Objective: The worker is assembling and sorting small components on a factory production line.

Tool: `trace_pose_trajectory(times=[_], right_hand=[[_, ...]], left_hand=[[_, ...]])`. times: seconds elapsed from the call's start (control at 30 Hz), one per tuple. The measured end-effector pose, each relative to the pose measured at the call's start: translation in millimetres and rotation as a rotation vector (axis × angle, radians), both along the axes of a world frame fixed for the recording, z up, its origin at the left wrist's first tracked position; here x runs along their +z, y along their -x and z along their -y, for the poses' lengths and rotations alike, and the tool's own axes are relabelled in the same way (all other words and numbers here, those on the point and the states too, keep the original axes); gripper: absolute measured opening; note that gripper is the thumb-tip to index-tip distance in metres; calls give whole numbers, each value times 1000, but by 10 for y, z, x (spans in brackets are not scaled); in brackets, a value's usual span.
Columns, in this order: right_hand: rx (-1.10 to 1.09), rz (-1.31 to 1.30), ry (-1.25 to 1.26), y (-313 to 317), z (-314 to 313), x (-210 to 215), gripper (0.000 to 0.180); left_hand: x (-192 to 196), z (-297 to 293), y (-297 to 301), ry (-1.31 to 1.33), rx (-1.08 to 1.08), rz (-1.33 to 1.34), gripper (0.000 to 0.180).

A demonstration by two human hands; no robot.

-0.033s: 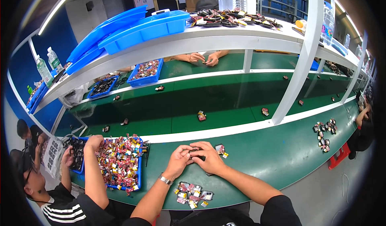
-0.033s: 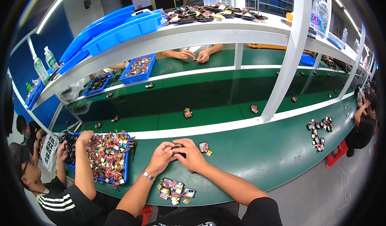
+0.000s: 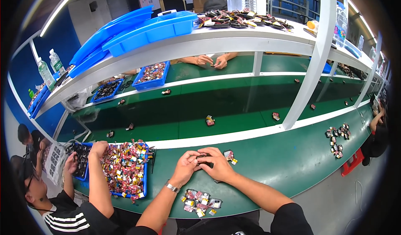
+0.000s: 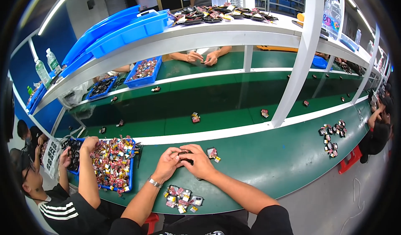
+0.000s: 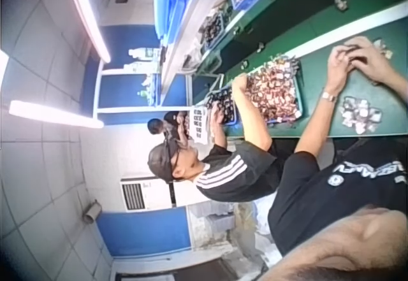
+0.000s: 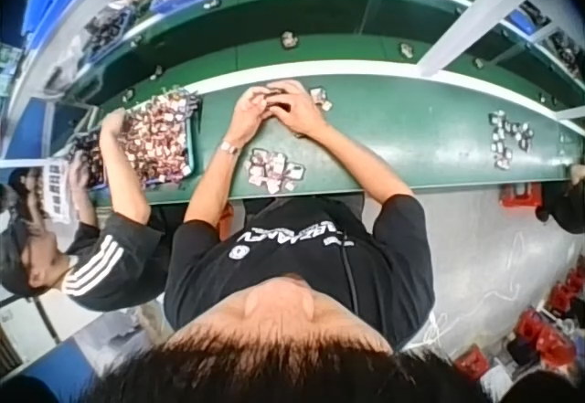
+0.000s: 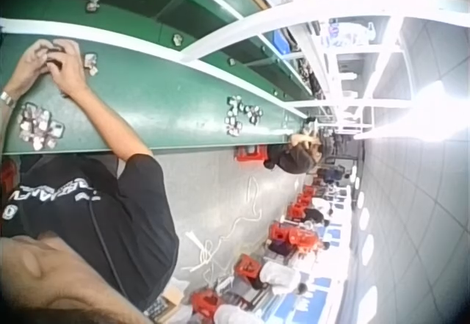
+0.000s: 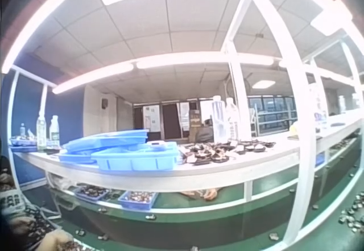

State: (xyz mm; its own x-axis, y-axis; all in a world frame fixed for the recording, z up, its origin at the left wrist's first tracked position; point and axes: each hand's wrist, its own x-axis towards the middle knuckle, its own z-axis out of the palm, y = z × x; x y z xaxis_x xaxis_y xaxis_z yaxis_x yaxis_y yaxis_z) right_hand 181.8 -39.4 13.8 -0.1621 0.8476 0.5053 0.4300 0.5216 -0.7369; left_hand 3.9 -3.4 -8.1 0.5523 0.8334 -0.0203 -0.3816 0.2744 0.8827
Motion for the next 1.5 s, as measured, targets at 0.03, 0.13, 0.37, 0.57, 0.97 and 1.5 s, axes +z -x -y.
trace_pose_trajectory(times=[0.03, 0.13, 0.37, 0.57, 0.97, 1.5], right_hand=[[-33, 14, -15, -3, 5, 2, 20], [-71, 24, -34, -10, 3, -10, 20], [-33, -21, -29, 53, -12, 5, 22], [-90, 30, -102, 9, -1, 55, 20], [-192, 8, -171, 65, -3, 47, 17], [-228, 126, -218, 104, 4, 9, 18]], left_hand=[[-1, -7, 7, -3, 2, 35, 22], [3, 5, -5, 13, -11, 57, 22], [-23, 23, -10, -31, 21, 34, 22], [25, 0, -10, 31, 36, 32, 25], [89, 37, -39, 42, 27, 14, 28], [54, 65, -125, -60, 181, -139, 22]])
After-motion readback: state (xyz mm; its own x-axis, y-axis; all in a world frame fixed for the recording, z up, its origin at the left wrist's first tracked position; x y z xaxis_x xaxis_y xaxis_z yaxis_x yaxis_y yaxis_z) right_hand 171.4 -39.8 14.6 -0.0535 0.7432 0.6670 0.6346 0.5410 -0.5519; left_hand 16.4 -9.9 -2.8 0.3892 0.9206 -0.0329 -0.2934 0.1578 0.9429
